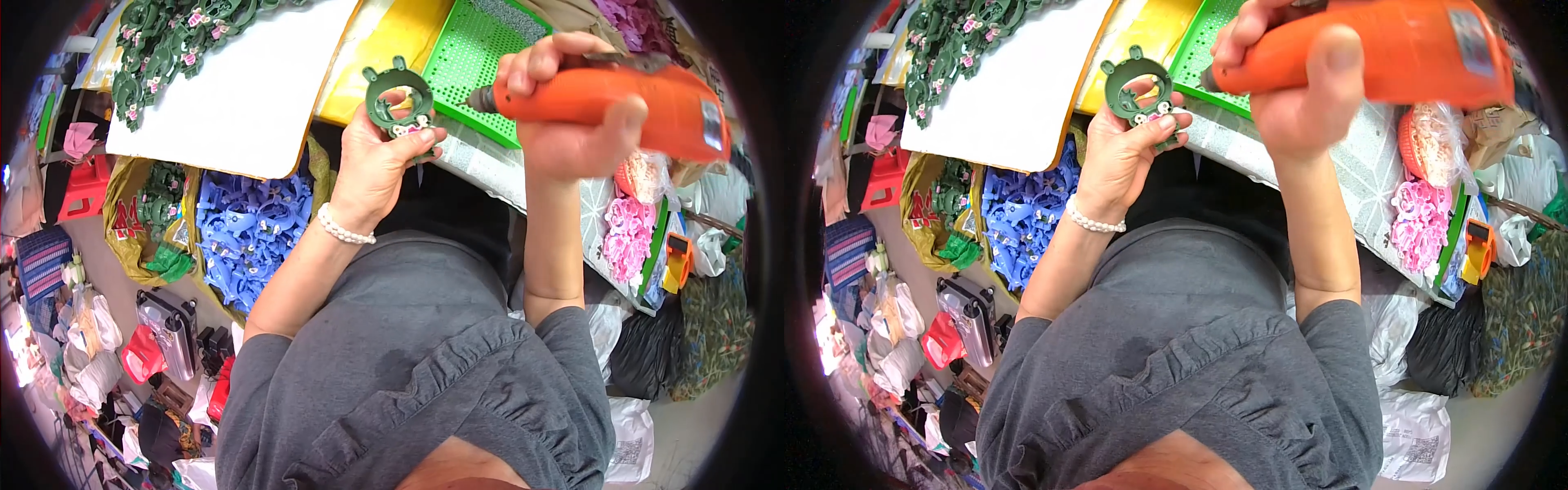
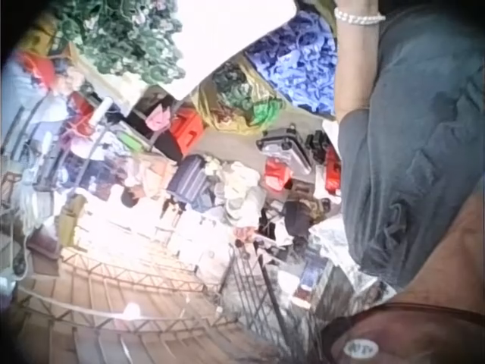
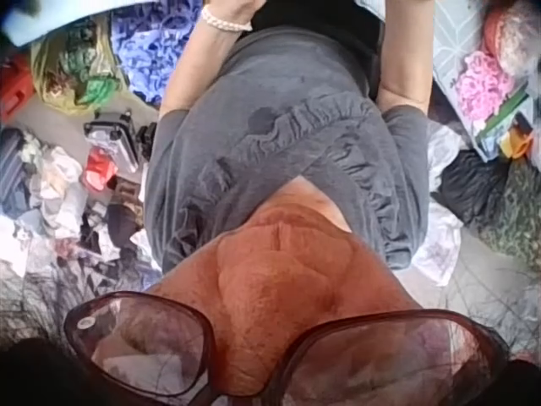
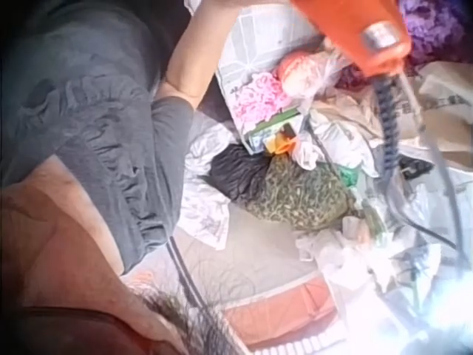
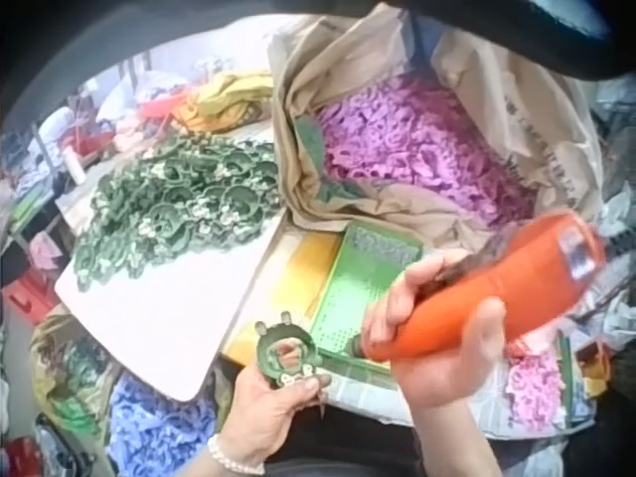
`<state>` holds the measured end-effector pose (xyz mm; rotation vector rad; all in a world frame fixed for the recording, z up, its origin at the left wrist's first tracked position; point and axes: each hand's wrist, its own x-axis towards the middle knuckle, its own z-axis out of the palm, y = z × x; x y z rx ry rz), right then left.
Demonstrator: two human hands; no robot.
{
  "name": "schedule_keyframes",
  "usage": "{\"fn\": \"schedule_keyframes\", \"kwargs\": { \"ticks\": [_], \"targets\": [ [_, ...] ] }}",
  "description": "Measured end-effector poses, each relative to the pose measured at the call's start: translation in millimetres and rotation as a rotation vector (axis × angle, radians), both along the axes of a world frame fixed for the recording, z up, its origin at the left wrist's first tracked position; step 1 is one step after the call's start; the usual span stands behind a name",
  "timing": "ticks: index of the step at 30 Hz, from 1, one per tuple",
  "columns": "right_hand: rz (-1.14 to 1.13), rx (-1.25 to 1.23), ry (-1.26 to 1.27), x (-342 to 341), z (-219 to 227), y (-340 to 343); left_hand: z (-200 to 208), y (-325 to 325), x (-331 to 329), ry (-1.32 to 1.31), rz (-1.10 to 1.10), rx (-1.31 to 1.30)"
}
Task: Assembling plastic toy components using an electric screwdriver in a workshop.
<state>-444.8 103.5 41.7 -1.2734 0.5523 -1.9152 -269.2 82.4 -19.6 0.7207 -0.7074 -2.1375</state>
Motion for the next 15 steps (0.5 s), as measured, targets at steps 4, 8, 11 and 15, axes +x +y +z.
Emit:
{"fn": "schedule_keyframes", "kwargs": {
  "ticks": [4, 8, 11, 15],
  "targets": [
    [-0.311, 0.204, -0.026, -10, -17, -21, -4, 0, 1, -0.018, -0.010, 0.000],
    [-0.413, 0.190, -0.003, -6, -30, -34, -7, 0, -1, -0.027, -0.047, 0.018],
    [-0.475, 0.205, 0.034, -7, -34, -37, -8, -2, -2, -0.013, -0.062, 0.022],
    [-0.540, 0.192, 0.055, -7, -34, -38, -6, -3, -2, -0.015, -0.075, 0.029]
  ]
}}
